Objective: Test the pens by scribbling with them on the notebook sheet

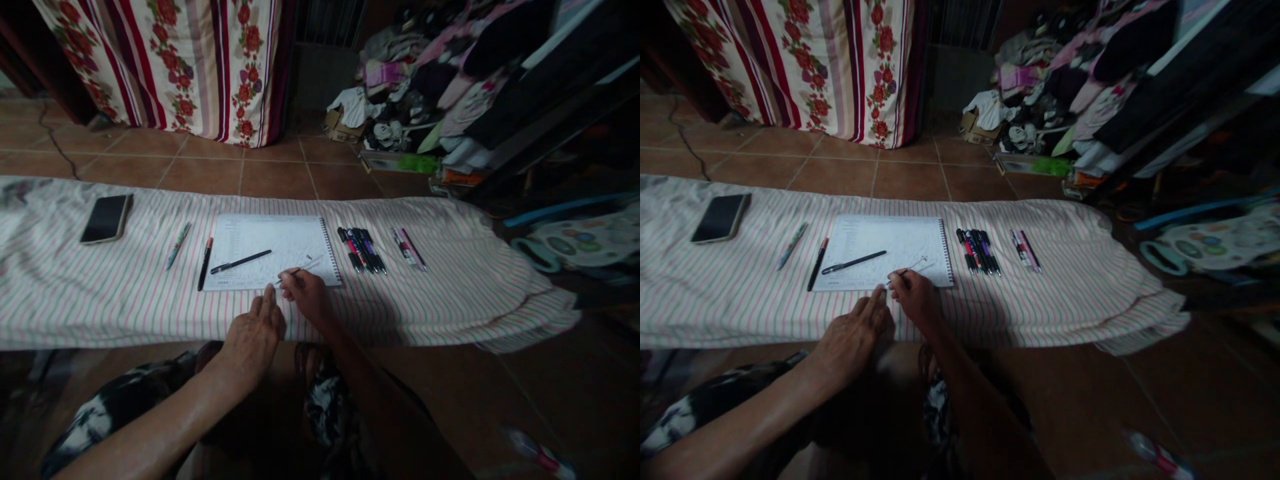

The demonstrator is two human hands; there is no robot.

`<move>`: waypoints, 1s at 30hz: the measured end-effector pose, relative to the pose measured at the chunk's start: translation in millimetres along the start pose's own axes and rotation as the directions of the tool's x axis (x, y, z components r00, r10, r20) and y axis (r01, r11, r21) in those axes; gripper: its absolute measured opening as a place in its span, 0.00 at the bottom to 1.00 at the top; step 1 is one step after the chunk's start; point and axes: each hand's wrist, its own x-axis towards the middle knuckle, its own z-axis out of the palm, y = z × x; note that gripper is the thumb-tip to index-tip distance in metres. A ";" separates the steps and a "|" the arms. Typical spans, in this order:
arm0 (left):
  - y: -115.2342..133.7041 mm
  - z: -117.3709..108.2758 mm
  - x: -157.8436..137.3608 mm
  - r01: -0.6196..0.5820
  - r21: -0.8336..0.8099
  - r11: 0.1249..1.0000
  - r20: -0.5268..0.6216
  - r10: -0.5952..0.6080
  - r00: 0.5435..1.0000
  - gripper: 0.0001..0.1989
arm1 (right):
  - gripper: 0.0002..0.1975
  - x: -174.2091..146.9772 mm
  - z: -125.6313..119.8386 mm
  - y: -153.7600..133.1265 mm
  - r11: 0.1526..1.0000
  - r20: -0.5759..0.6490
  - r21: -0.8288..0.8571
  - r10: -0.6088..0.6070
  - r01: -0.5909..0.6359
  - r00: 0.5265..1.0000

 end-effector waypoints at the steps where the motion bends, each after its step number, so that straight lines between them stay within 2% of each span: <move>1: -0.6 0.3 0.9 -0.004 0.000 1.000 -0.001 0.004 1.000 0.21 | 0.12 -0.1 -0.1 0.2 1.000 0.006 -0.016 0.000 0.000 1.000; 8: -5.2 4.4 4.9 -0.012 -0.034 0.999 -0.044 0.011 0.999 0.19 | 0.12 -2.6 1.0 -2.0 0.999 0.017 -0.051 -0.007 0.008 1.000; 17: -8.8 2.2 4.2 -0.034 -0.070 0.997 -0.026 0.032 0.999 0.18 | 0.12 -0.1 1.3 4.9 0.996 0.026 -0.088 -0.030 0.032 0.999; 23: -10.4 2.7 4.7 -0.032 -0.055 0.998 -0.004 0.032 0.999 0.18 | 0.12 1.6 0.7 5.6 0.999 0.001 0.046 0.028 -0.028 1.000; 30: -18.0 1.8 5.7 -0.048 -0.137 0.989 -0.139 0.029 0.990 0.13 | 0.14 4.5 -3.0 -1.9 0.986 -0.043 0.161 0.054 -0.047 0.998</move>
